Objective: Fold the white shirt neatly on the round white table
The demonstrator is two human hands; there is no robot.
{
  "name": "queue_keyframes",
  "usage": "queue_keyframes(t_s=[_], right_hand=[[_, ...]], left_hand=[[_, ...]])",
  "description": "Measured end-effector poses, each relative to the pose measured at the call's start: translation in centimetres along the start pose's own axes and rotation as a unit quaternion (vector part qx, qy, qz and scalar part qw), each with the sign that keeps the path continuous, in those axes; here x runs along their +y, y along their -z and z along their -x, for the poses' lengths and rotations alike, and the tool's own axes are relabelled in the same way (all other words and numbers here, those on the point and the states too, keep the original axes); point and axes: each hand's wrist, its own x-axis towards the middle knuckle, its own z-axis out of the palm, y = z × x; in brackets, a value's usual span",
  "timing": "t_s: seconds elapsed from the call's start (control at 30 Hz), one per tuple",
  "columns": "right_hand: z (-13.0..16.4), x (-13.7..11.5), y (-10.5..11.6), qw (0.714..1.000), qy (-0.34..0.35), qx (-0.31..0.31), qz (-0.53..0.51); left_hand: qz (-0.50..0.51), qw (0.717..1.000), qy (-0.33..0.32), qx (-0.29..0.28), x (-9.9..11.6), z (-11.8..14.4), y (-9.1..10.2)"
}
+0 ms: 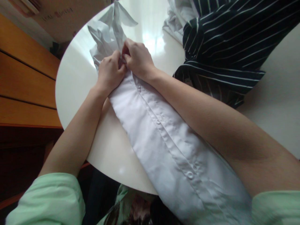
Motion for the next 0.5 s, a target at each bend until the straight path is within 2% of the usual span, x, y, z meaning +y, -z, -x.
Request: queue_keyframes(t_s=[0.27,0.5], right_hand=[[0.07,0.0,0.07,1.0,0.007,-0.005,0.001],[-0.07,0.05,0.06,1.0,0.005,-0.017,-0.005]], left_hand=[[-0.048,0.999,-0.009,-0.016,-0.04,0.01,0.09],[-0.031,0.999,0.01,-0.032,0.24,0.05,0.41]])
